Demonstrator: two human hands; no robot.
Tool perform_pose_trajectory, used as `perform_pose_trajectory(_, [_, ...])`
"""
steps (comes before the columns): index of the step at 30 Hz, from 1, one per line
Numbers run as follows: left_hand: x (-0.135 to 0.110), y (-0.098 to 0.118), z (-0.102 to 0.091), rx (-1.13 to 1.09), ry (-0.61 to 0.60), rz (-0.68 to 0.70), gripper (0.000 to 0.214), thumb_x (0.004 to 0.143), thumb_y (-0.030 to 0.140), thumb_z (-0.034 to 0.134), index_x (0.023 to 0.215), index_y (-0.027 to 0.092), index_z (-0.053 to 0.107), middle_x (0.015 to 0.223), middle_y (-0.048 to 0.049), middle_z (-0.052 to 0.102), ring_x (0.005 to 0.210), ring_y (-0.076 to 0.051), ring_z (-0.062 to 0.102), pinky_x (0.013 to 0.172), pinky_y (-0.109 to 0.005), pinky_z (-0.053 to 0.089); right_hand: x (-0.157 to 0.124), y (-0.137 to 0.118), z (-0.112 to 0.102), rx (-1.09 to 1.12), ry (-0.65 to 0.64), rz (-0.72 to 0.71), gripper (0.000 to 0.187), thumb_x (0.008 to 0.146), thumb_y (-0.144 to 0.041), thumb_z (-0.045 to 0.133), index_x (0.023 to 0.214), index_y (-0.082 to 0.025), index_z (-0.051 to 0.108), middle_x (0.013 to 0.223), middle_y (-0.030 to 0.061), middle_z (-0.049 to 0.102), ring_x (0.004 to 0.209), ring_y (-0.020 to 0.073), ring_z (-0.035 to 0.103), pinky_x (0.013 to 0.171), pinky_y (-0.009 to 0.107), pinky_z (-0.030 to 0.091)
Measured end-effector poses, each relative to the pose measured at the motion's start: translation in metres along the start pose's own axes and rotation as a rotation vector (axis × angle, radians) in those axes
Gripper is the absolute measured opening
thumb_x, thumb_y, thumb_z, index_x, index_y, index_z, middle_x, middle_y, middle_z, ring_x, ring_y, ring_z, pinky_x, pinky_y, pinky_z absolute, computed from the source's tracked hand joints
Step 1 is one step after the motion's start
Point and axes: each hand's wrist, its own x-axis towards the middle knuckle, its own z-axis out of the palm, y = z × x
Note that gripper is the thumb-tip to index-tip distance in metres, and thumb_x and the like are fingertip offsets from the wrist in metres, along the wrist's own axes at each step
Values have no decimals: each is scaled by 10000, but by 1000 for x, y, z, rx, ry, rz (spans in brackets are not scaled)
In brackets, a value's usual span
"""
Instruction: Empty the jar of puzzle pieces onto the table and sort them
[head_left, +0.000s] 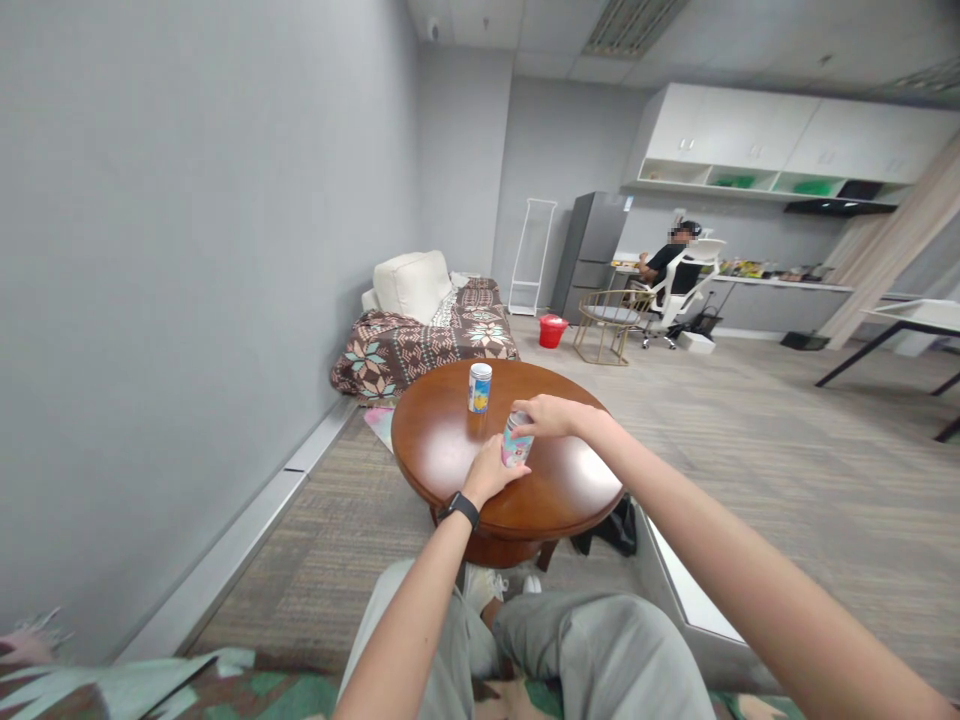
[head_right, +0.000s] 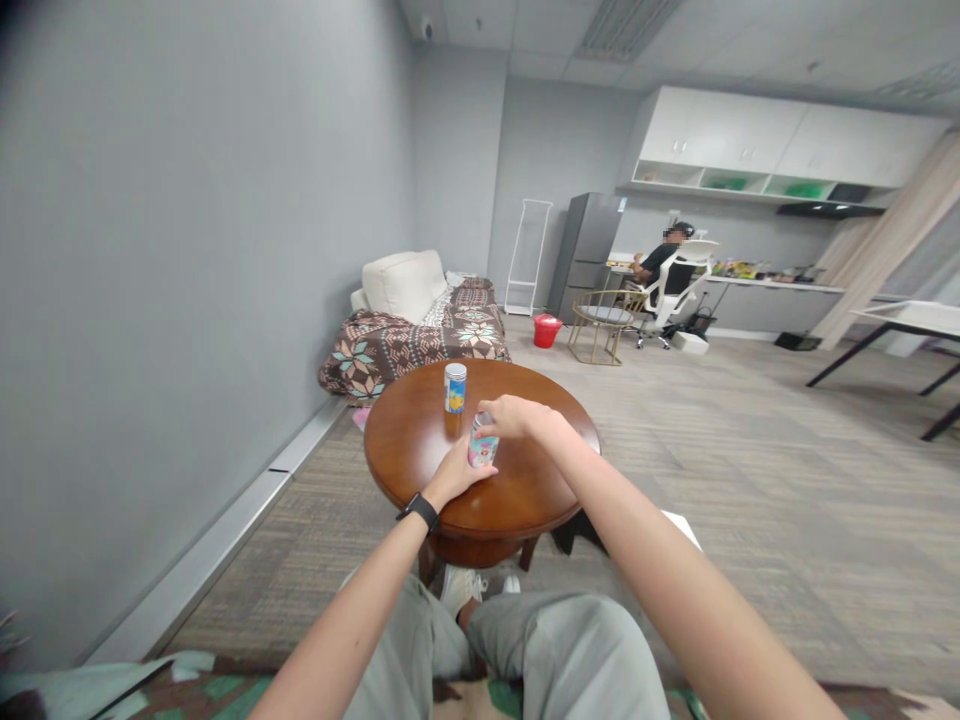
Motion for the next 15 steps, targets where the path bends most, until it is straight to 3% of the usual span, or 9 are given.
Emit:
perform_pose_trajectory(3, [0,-1,-1,31,-1,31,538,611,280,822,1102,195,619,1103,-80,669,1037,-266,614,917,-360,461,4,5,-1,19,-15,-30,411,893,-482,584,1197,-205,595,1028,98,722,923,234,689,763,270,463])
perform_pose_trajectory(8, [-1,-7,-3,9,-119,23,498,658,373,793,1079,177,612,1033,-65,687,927,-230,635,834,-323,486,6,14,-3,70,-23,-43,374,879,-467,605,1170,-232,605,1020,79,722,924,229,684,764,269,461])
perform_pose_trajectory(11, [0,-8,-4,-38,-120,6,461,685,334,763,1077,166,589,1012,-55,681,887,-200,629,815,-304,487,3,13,-5,80,-5,-50,410,892,-527,556,1177,-234,580,1025,85,717,918,239,685,763,282,462])
perform_pose_trajectory(15, [-1,-3,-6,-145,-58,-8,477,665,253,758,1084,160,550,978,-42,669,831,-168,618,775,-281,486,-5,-8,-2,-2,67,104,484,941,-581,407,1181,-184,545,1014,146,707,924,289,686,768,335,464])
